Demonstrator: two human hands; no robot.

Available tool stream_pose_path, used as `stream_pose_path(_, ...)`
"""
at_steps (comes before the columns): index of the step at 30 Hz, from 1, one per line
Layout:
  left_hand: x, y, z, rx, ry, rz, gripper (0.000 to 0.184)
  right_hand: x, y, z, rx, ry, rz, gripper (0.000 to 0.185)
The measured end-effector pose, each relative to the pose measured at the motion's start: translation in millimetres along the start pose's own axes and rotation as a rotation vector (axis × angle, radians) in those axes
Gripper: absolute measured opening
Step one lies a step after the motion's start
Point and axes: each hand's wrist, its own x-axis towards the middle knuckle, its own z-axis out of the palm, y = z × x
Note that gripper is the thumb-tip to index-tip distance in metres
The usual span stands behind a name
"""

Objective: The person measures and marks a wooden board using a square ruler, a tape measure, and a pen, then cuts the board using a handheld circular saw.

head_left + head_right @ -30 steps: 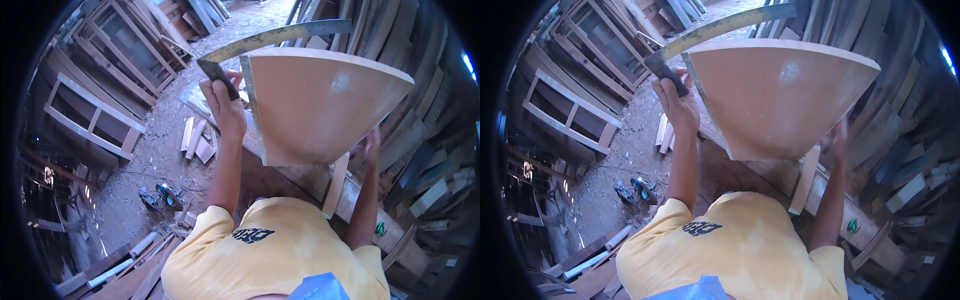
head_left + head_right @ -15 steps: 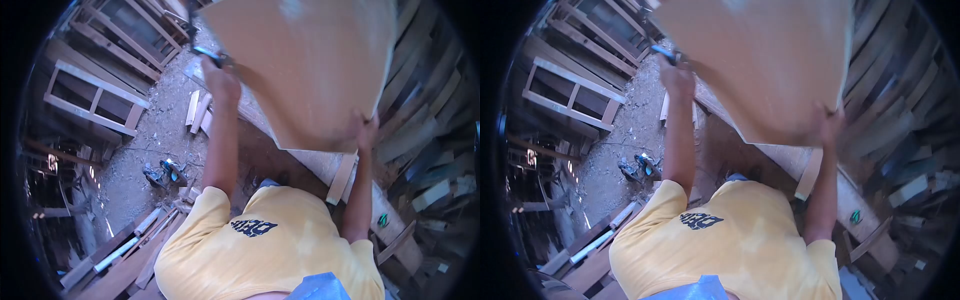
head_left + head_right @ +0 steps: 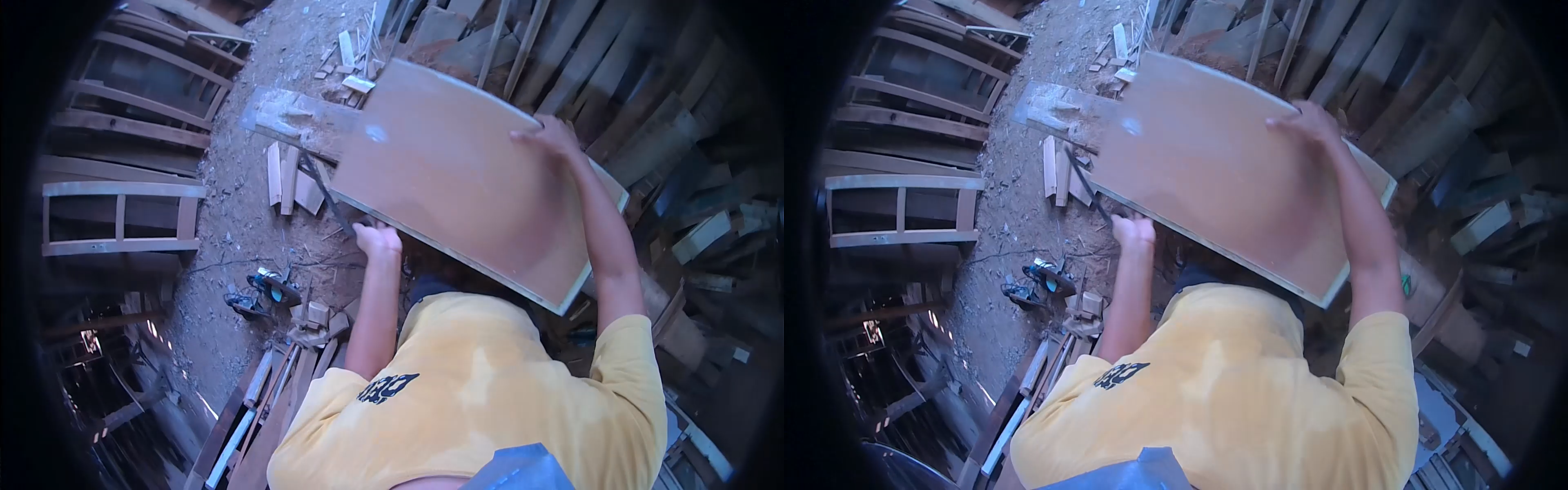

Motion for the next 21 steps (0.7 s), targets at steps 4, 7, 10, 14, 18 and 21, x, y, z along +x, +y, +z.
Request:
stream_pose_path(4, 1.5, -40.7, -52.9, 0.092, 0.076, -0.064, 0.053, 5.3, 34.5, 30.9, 0.012, -0.243, 0.147, 0.098)
stream_pose_path(7, 6.4, -58.9, -66.5, 0.138, 0.076, -0.093, 0.053, 21.3, 64.9, 51.6, -0.023, -0.297, 0.196, 0.092)
stream_pose_path(10, 36.8, -73.6, -92.4, 0.144, -0.004, -0.088, 0.057, 7.4, 85.0, 81.2, -0.262, -0.261, 0.164, 0.094)
stream_pose_path(14, 51.2, -58.6, -75.2, 0.253, 0.141, -0.176, 0.06, -21.9, 80.4, 104.2, -0.257, -0.198, 0.252, 0.113)
stream_pose_path(18, 86.3, -27.2, -95.1, 0.448, 0.061, 0.003, 0.027, -88.4, 109.0, 148.8, -0.196, 0.284, 0.181, 0.094)
stream_pose_path(21, 26.3, -1.3, -54.5, 0.768, 0.106, 0.427, 0.016, -168.5, 137.1, 133.6, -0.115, 0.555, 0.203, 0.071)
